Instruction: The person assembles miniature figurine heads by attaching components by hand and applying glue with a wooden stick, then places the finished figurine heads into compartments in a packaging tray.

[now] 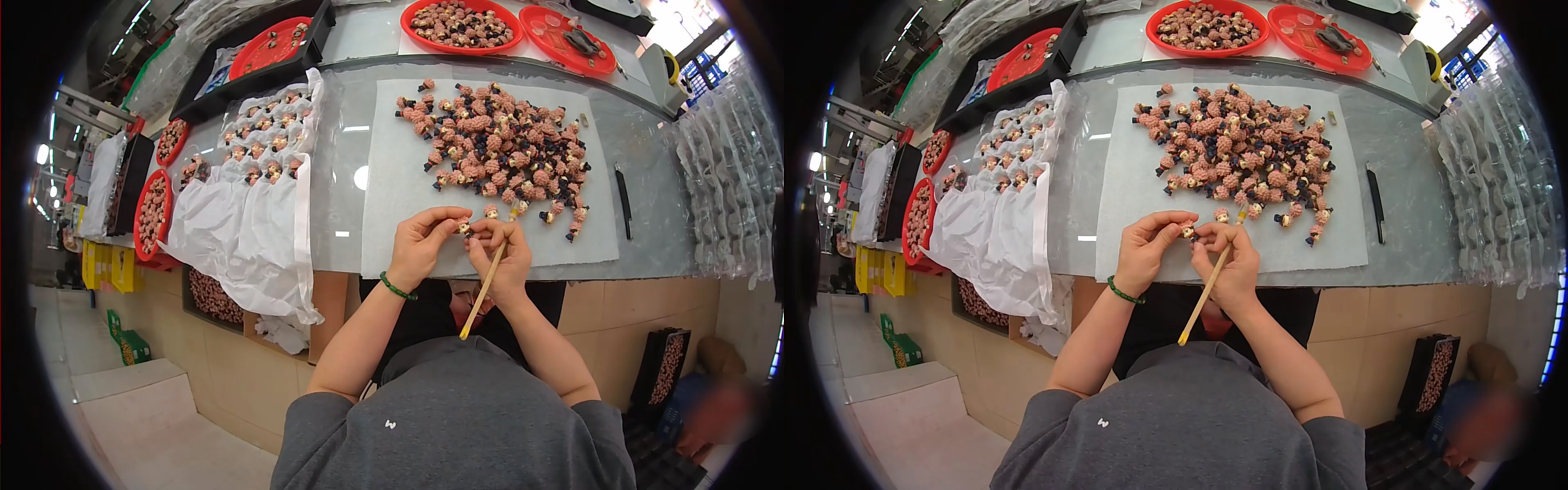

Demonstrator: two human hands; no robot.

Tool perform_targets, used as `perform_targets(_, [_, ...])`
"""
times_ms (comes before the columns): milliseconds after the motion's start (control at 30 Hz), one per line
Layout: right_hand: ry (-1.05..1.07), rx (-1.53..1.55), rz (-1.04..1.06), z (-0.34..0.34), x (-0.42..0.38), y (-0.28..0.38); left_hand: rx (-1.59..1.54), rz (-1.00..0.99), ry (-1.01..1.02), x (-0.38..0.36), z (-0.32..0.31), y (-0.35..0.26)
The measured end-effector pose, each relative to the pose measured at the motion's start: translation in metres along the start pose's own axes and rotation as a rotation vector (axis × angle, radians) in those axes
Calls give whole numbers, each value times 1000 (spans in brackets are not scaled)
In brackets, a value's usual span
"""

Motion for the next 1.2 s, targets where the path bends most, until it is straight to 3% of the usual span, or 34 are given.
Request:
perform_targets(233, [8, -151, 218, -2, -2, 5, -109, -79, 14, 1, 1, 3])
perform_targets(667, [27, -229, 311, -2, -2, 7, -213, -22, 1, 2, 3, 1])
perform_targets(800, [-95, -483, 543, 0, 0, 28, -330, 65, -48, 2, 5, 0])
perform_targets(900, [-69, -1025, 626, -6, 9, 48, -413, 149, -67, 1, 6, -3])
perform_targets(1000, [-7, -936, 542, 7, 15, 30, -467, 213, -64, 4, 5, -4])
perform_targets(1200, [-13, -543, 490, -7, 3, 23, -144, 34, -19, 2, 3, 4])
Point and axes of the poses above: each hand's wrist, its own x-axis towards the middle knuckle, its own z-axis out of the back of the hand, y = z × x, the point moved 3 cm from there along x, towards the middle knuckle, and after that the axes turned 9 degrees about -y, right-handed, at the moved point
